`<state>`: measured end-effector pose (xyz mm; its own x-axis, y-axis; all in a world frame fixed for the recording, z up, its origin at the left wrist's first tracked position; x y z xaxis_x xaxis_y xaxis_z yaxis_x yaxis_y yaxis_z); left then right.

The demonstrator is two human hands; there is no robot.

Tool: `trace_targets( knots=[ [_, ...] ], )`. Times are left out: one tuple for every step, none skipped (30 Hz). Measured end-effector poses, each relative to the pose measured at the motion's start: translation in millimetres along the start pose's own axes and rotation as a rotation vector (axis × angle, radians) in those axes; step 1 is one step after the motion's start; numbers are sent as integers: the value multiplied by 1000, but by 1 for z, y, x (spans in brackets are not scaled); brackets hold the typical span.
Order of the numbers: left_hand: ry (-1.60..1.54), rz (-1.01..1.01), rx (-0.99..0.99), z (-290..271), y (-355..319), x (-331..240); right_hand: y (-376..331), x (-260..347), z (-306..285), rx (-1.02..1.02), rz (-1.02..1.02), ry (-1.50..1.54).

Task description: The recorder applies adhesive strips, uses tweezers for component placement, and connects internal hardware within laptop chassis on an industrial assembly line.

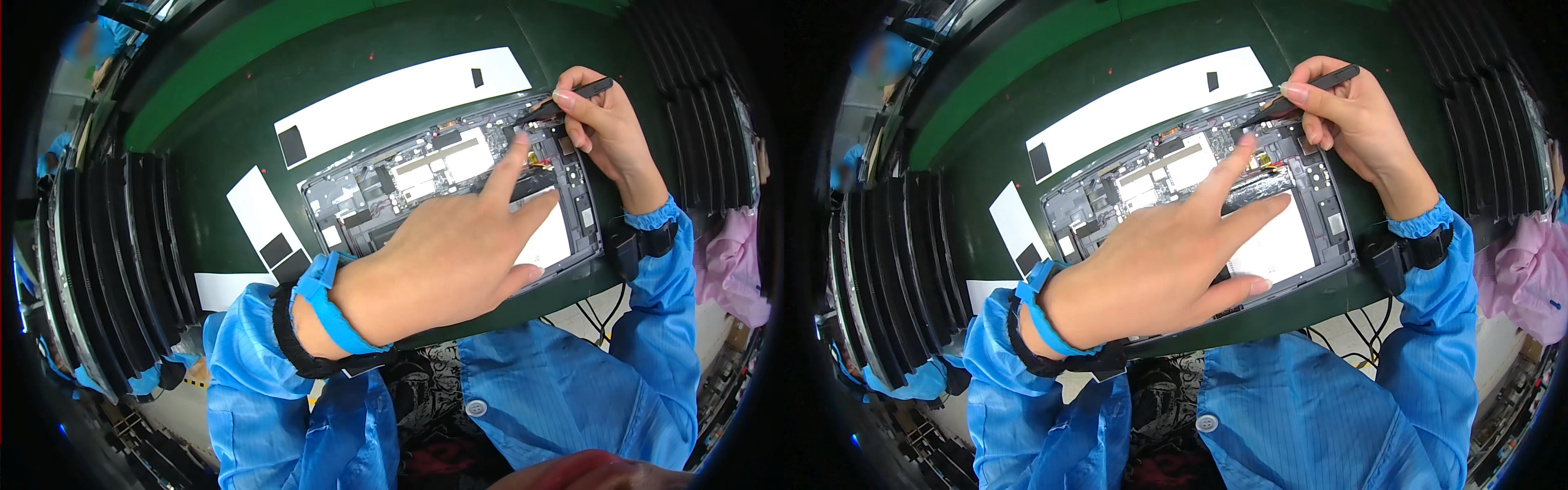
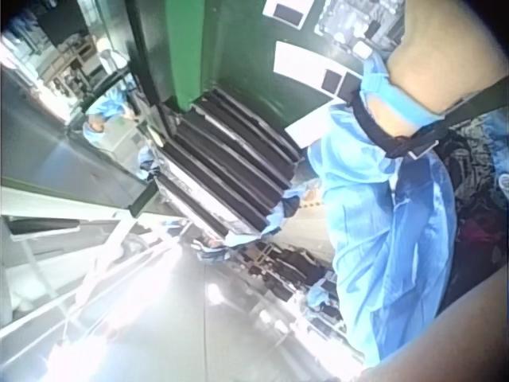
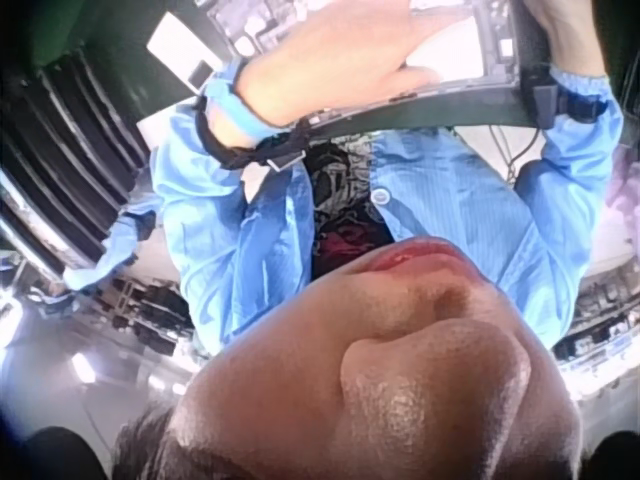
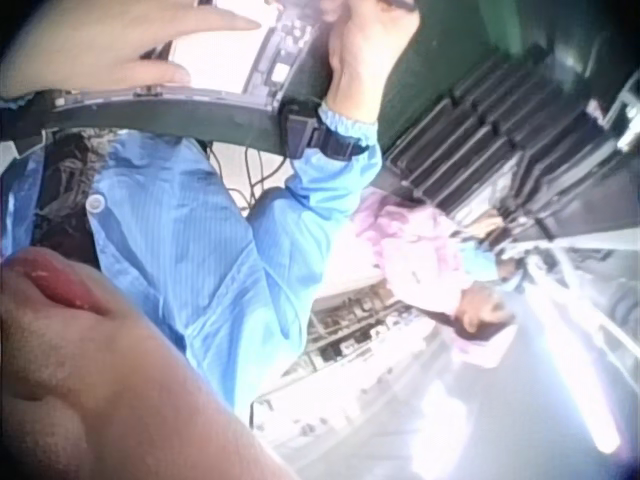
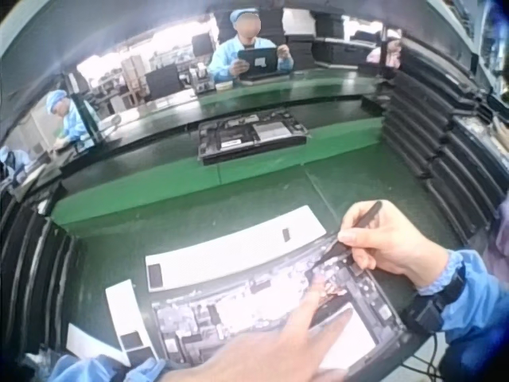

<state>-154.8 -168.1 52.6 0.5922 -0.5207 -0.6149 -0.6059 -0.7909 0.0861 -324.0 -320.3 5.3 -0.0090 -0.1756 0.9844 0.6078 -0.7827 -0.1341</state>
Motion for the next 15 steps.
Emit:
trace_targets(
  knots=[
    [38, -46, 2, 3, 2, 0, 1, 0, -1, 7, 2, -4],
    [73, -94, 4, 6, 2, 0, 0, -1, -1, 16, 6, -9],
    [76, -93, 3, 8, 4, -2, -1, -1, -1, 15, 3, -10],
    [130, -94, -8, 10, 7, -5, -1, -1, -3, -30, -10, -30],
    [184, -98, -19, 11, 7, -7, -2, 0, -2, -74, -23, -48],
    [189, -97, -23, 12, 8, -10, -2, 1, 1, -72, -28, -51],
    [192, -156, -20, 11, 8, -11, -1, 3, 5, -73, -23, -15],
    [186, -213, -25, 14, 11, -15, -3, 6, 5, -73, -13, 10],
    [183, -211, -45, 16, 13, -18, -4, 8, 7, -67, -16, -8],
    [194, -221, -38, 18, 15, -18, -5, 10, 9, -159, -67, 8],
    [209, -226, -29, 19, 19, -19, -7, 10, 6, -256, -125, 27],
    [175, -275, -51, 13, 14, -21, -2, 8, 3, -304, -168, -3],
    [190, -297, -78, 6, 5, -24, -2, 13, 6, -269, -182, -7],
    [59, -300, -120, 2, -4, -20, -7, 16, 3, -343, -162, -31],
    [-60, -308, -168, -6, -15, -16, -8, 20, 0, -404, -150, -47]
  ],
)
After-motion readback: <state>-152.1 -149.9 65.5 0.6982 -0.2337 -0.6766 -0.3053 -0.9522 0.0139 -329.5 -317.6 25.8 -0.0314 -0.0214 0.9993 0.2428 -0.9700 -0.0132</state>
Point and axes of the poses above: each hand's wrist, its own y-axis towards the middle knuckle, its own z-axis out of the palm, x = y × z, the point moved 3 cm from there along y, towards the middle knuckle, and after that the axes turned 4 degrees about z, right-handed, at the moved point
